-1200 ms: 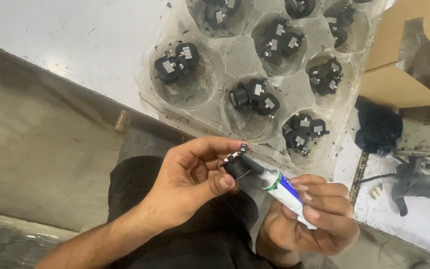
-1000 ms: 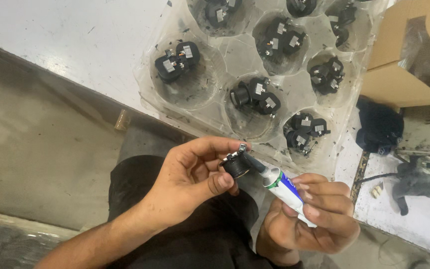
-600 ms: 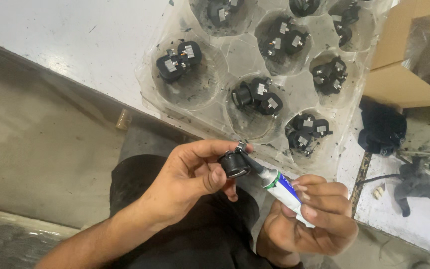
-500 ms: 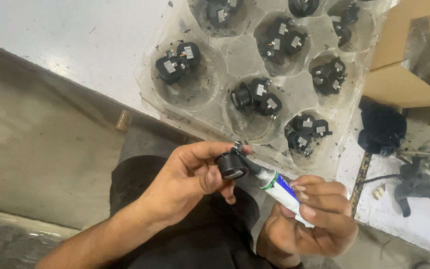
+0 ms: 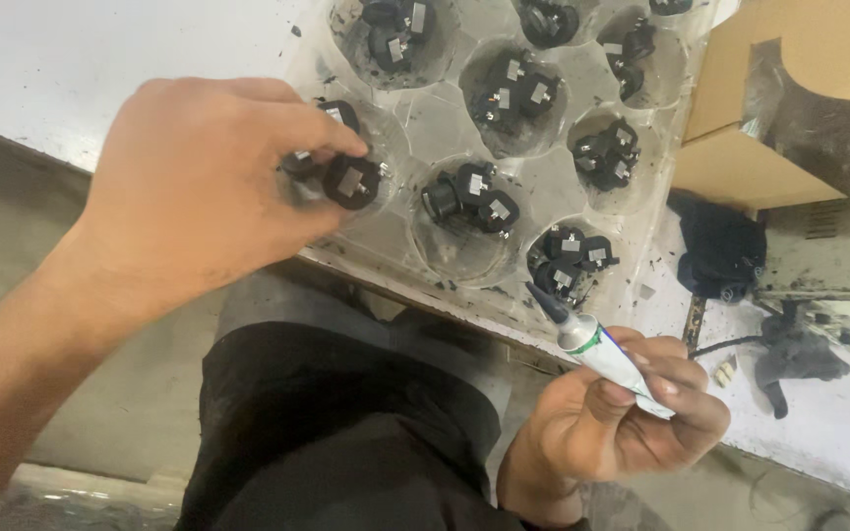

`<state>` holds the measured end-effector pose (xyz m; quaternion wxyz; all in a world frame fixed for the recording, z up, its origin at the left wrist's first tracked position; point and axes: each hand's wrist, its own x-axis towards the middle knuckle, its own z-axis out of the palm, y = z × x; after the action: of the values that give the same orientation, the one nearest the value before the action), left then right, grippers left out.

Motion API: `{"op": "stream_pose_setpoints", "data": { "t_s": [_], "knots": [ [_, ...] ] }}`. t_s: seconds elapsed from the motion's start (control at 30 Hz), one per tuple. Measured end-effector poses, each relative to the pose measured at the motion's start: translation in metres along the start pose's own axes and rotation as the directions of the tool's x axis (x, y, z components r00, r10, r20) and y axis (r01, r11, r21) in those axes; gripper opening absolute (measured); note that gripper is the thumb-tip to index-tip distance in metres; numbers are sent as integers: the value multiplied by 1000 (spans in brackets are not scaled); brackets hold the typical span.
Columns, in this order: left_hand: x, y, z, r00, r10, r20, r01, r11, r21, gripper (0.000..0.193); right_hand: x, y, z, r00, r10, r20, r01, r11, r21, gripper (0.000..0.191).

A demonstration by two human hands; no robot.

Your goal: The person holds a small black plug body in one hand and a white adhesive tube in the other, squeezing glue onto the metal contact area of each plug. They place each finished plug back into a plastic tray and pick up the next one, repeating this across the tray.

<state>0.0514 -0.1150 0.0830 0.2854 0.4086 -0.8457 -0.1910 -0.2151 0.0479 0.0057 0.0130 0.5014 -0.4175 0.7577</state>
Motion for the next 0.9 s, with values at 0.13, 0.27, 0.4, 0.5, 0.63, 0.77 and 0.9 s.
{"op": "stream_pose_setpoints", "data": {
  "t_s": [0.13,0.27,0.4,0.5,0.63,0.77,0.9],
  "knots": [
    [11,-6,19,995,51,85,-69,973,221,32,1,-4,5,1000,14,-10,-14,1000,1,31],
    [9,-8,25,992,82,94,-102,966,236,35,2,-10,8,992,98,-81,-94,994,48,30],
    [-7,-5,11,1000,4,-19,3,944,329,34,6,-9,-1,951,299,-79,-284,945,161,28],
    [-4,-7,11,985,-174,-4,160,894,419,37,10,-3,-16,856,517,19,-463,749,474,23],
    [4,-8,18,965,-262,32,201,806,556,30,8,8,-30,774,618,136,-547,545,636,17],
    [2,-8,6,980,-197,-38,197,910,365,28,3,6,-35,786,602,138,-548,576,606,21],
    [-25,-3,-14,947,-244,-209,212,963,-164,33,5,4,-33,811,574,116,-538,651,535,28]
  ]
}}
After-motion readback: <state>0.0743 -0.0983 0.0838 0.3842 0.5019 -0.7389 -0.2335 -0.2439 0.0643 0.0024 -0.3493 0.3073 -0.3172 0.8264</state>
